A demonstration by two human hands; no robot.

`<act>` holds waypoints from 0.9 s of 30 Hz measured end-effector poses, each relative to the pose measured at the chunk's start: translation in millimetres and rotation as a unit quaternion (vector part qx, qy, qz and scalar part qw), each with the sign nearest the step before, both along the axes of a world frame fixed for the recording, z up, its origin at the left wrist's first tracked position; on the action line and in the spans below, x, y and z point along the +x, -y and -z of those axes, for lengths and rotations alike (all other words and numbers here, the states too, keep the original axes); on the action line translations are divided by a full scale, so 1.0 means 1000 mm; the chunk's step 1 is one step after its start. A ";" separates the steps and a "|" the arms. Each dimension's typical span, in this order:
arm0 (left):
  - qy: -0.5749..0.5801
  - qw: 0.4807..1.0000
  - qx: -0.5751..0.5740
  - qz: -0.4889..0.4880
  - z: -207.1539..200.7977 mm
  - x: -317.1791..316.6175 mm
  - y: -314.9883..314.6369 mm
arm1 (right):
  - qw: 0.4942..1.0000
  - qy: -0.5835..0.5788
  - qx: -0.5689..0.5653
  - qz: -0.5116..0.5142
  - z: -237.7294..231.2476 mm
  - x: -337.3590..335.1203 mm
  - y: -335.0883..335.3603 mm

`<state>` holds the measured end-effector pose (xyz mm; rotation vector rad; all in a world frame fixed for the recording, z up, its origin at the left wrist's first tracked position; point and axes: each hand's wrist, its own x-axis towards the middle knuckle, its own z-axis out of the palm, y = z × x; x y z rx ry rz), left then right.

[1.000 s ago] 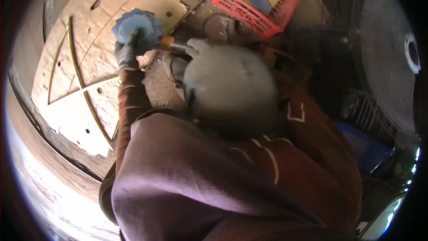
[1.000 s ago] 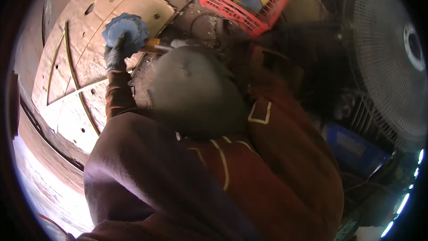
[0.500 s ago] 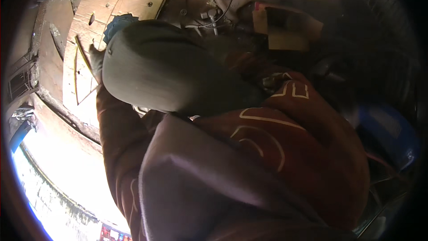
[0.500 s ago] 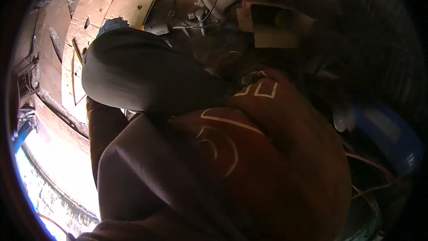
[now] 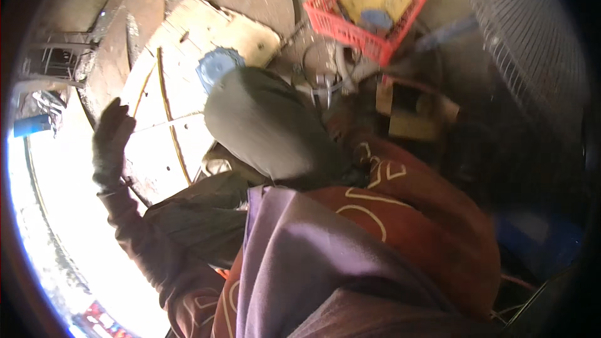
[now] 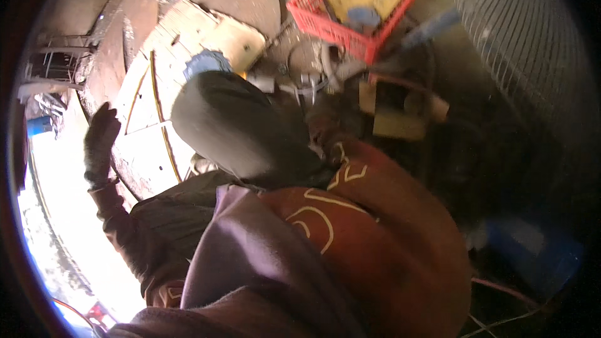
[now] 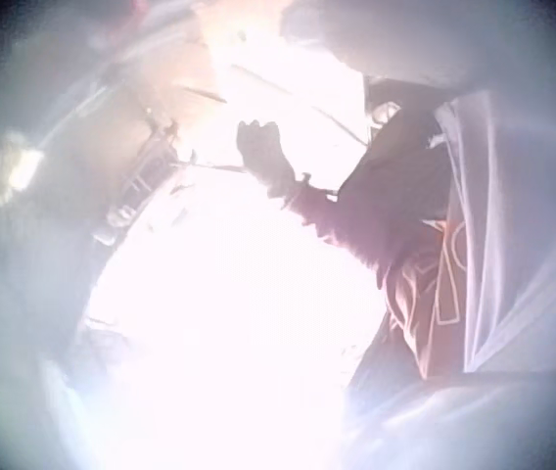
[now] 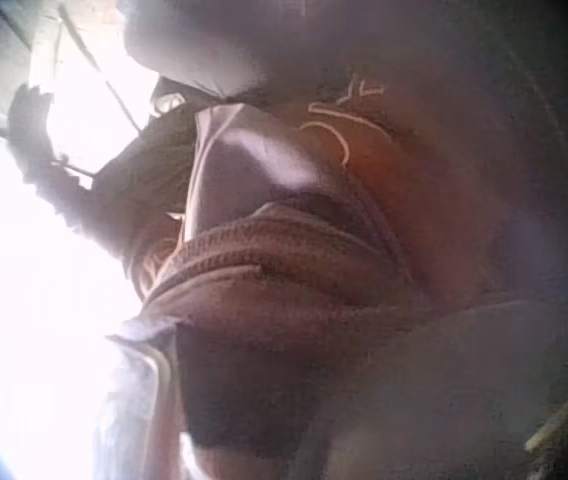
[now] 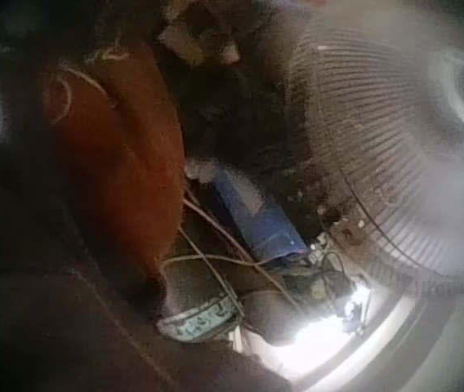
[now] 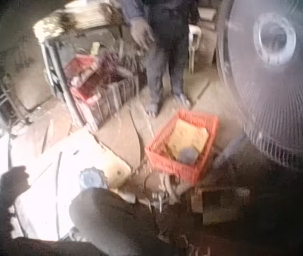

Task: The person handles and stacks various metal plates, including circular discs and square sheets, on a cardboard workspace while sitting on the floor.

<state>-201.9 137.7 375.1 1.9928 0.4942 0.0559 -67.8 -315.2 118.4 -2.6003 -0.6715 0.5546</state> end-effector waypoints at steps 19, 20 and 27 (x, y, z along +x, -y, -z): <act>-0.159 0.965 0.201 0.049 -0.023 -0.003 0.008 | 0.993 -0.009 -0.112 -0.026 0.026 -0.007 0.015; -0.167 0.967 0.189 0.035 -0.029 -0.005 0.012 | 0.993 -0.008 -0.112 -0.026 0.026 -0.008 0.017; -0.094 0.957 0.273 0.036 -0.014 -0.013 0.009 | 0.990 0.005 -0.138 -0.012 0.020 -0.001 0.053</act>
